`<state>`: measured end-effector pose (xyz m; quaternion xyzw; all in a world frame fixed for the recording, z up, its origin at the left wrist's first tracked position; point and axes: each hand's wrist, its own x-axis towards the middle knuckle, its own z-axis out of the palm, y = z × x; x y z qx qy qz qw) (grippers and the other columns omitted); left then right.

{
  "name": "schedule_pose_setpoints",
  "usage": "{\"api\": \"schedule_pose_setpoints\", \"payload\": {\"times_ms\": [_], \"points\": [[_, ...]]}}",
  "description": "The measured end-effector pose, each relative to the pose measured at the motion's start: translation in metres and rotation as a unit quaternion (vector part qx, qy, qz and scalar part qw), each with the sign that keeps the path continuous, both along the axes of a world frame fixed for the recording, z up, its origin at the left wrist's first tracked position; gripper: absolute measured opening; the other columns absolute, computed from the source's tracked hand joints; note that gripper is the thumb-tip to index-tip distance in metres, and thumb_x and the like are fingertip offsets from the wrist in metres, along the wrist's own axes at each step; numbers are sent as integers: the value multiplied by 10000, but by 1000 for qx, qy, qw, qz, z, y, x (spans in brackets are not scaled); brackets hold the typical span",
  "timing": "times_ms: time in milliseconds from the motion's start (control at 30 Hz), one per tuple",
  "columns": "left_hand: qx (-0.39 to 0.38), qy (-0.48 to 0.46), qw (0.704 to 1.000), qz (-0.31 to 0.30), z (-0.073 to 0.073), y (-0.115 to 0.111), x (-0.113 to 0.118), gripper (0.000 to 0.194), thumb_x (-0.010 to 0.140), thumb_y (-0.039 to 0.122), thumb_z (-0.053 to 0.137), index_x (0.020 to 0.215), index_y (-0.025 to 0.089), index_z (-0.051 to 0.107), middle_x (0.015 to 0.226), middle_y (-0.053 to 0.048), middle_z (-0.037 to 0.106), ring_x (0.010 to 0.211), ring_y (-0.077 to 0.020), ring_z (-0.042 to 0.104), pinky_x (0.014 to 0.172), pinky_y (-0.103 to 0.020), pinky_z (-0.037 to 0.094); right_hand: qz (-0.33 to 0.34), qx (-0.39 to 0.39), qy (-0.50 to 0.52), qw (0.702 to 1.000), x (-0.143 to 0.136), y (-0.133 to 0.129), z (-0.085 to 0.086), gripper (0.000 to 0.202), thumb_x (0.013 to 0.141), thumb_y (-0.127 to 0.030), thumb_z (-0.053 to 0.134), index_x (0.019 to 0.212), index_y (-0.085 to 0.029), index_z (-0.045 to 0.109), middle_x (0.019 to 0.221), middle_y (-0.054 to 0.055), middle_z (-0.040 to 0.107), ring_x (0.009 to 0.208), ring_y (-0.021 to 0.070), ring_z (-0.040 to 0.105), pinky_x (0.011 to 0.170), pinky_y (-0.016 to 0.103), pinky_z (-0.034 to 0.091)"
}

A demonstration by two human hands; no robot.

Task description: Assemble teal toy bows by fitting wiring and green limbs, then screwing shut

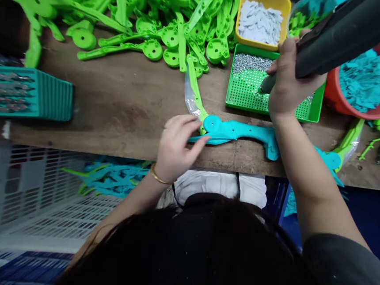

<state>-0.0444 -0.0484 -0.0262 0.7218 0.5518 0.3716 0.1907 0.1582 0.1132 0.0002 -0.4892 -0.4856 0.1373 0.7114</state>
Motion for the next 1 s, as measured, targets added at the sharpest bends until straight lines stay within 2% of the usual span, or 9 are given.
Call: {"api": "schedule_pose_setpoints", "payload": {"times_ms": [100,167,267,500,767,900,1000], "points": [[-1,74,994,-84,1,12,25,421,876,368,666,1209,115,615,1364,-175,579,1337,-350,466,1159,-563,323,8,1,-9,1000,1,-1,-1,68,950,-220,457,994,-180,426,842,-17,571,458,15,455,458,219,377],[-4,114,989,-97,-1,18,39,566,832,410,720,1270,82,576,1400,-202,541,1376,-387,412,1194,-597,241,18,7,-16,1000,3,0,-2,95,945,-249,465,998,-177,434,788,-30,561,450,24,464,461,224,380],[-20,144,985,-94,-3,24,50,676,787,481,753,1274,53,562,1337,-217,564,1343,-400,429,1194,-601,231,22,28,-10,999,3,0,-5,148,921,-286,489,1006,-178,436,765,-31,562,440,37,477,455,240,379],[-40,190,977,-83,-7,28,55,586,786,526,736,1147,76,631,1146,-174,630,1146,-351,540,1171,-576,276,25,23,-16,999,2,-2,-6,147,890,-274,500,988,-205,416,802,-22,588,450,47,482,456,257,380],[-17,204,977,-67,-9,27,56,602,778,554,732,1124,71,632,1116,-155,627,1104,-333,549,1164,-532,295,45,62,3,997,6,4,-10,216,857,-310,526,1005,-207,406,752,-30,575,428,52,466,421,254,345],[-9,205,977,-64,-10,26,55,604,774,553,736,1123,72,630,1135,-159,627,1104,-331,550,1165,-526,294,18,34,-16,999,4,4,-14,152,873,-223,441,1012,-227,378,768,-37,554,432,56,442,439,265,366],[-8,207,976,-61,-11,26,55,594,774,549,740,1118,77,631,1132,-155,631,1109,-330,548,1165,-523,294,6,16,-18,1000,5,6,-13,149,862,-192,444,995,-233,390,798,-24,567,437,58,439,448,269,384]]}}
